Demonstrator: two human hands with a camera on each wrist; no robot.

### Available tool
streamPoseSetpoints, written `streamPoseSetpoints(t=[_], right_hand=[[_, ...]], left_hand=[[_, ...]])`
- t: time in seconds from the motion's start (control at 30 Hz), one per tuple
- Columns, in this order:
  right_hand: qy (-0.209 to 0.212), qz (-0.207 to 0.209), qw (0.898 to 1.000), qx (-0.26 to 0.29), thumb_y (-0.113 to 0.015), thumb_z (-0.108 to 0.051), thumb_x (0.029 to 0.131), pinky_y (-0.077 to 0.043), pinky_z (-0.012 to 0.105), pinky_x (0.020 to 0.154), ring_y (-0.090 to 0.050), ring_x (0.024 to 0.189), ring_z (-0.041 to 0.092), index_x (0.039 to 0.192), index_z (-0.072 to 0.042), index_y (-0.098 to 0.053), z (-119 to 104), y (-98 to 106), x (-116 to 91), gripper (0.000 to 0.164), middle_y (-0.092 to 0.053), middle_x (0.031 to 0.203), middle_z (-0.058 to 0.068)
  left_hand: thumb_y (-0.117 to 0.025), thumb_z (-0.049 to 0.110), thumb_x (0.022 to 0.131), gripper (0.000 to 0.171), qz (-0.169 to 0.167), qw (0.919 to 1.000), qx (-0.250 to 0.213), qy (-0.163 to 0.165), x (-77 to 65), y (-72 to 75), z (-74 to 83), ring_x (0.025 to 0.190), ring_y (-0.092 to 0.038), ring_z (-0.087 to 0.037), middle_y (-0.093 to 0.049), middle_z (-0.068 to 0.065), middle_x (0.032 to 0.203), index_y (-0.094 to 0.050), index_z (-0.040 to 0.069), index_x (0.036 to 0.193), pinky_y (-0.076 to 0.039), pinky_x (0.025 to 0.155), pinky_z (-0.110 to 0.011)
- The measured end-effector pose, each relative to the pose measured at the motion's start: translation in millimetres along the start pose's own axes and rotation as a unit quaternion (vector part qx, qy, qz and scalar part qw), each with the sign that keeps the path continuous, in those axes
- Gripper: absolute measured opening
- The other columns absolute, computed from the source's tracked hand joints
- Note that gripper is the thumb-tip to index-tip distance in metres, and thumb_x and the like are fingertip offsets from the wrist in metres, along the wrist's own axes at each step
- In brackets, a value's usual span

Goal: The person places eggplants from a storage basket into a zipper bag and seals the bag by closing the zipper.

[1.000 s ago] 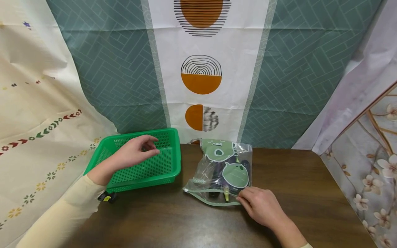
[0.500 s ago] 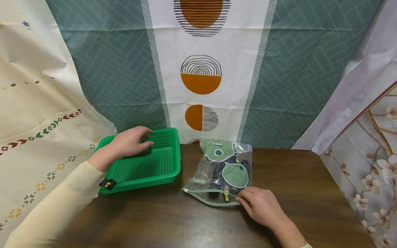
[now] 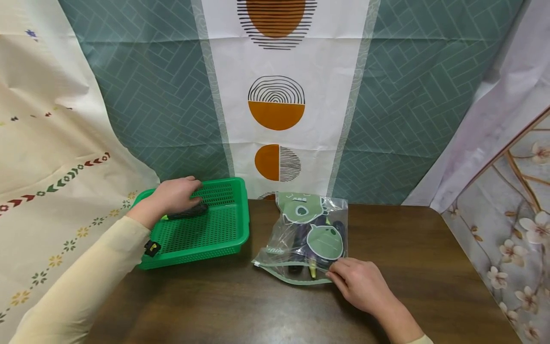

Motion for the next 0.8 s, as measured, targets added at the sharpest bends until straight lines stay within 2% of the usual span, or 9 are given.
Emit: streamPoseSetpoints(t=[0.17, 0.33, 0.53, 0.8], right_hand=[[-0.009, -0.008, 1.000, 0.000, -0.096, -0.019, 0.086, -0.053, 0.024, 0.058, -0.057, 0.071, -0.005, 0.090, -0.028, -0.076, 1, -1, 0, 0.023, -0.067, 0.084, -0.021], [-0.005, -0.006, 1.000, -0.002, -0.096, -0.019, 0.086, -0.053, 0.024, 0.058, -0.058, 0.071, -0.005, 0.091, -0.028, -0.075, 2, -1, 0, 0.023, -0.068, 0.084, -0.021], [0.007, 0.006, 1.000, -0.004, -0.097, -0.018, 0.084, -0.052, 0.023, 0.057, -0.059, 0.071, -0.004, 0.090, -0.027, -0.075, 1, 0, -1, 0.024, -0.068, 0.084, -0.020], [0.006, 0.003, 1.000, -0.005, -0.097, -0.019, 0.085, -0.051, 0.023, 0.057, -0.059, 0.071, -0.005, 0.090, -0.027, -0.075, 1, -1, -1, 0.024, -0.068, 0.084, -0.020]], left_hand=[[-0.075, 0.023, 0.107, 0.032, -0.038, 0.9993, 0.005, 0.005, 5.1, -18.2, -12.8, 0.095, -0.070, -0.031, -0.067, -0.016, 0.117, -0.071, 0.003, 0.131, -0.060, 0.074, -0.051], [-0.075, 0.022, 0.106, 0.032, -0.062, 0.9980, 0.004, 0.014, 6.9, -27.6, -22.3, 0.095, -0.070, -0.032, -0.068, -0.017, 0.119, -0.072, 0.002, 0.131, -0.061, 0.077, -0.053], [-0.073, 0.024, 0.108, 0.035, -0.088, 0.9959, 0.011, 0.018, 9.0, -38.9, -29.3, 0.104, -0.071, -0.037, -0.070, -0.018, 0.123, -0.071, 0.003, 0.136, -0.061, 0.083, -0.058], [-0.071, 0.027, 0.110, 0.019, -0.115, 0.9924, -0.012, 0.041, 9.0, -52.6, -40.8, 0.086, -0.063, -0.028, -0.068, -0.010, 0.100, -0.071, 0.007, 0.111, -0.056, 0.079, -0.053]])
Point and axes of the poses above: each hand's wrist, its own x-axis towards the middle knuckle, its own y-axis out of the back of the hand, z = x × y, the point moved 9 cm from there along x, towards the middle knuckle
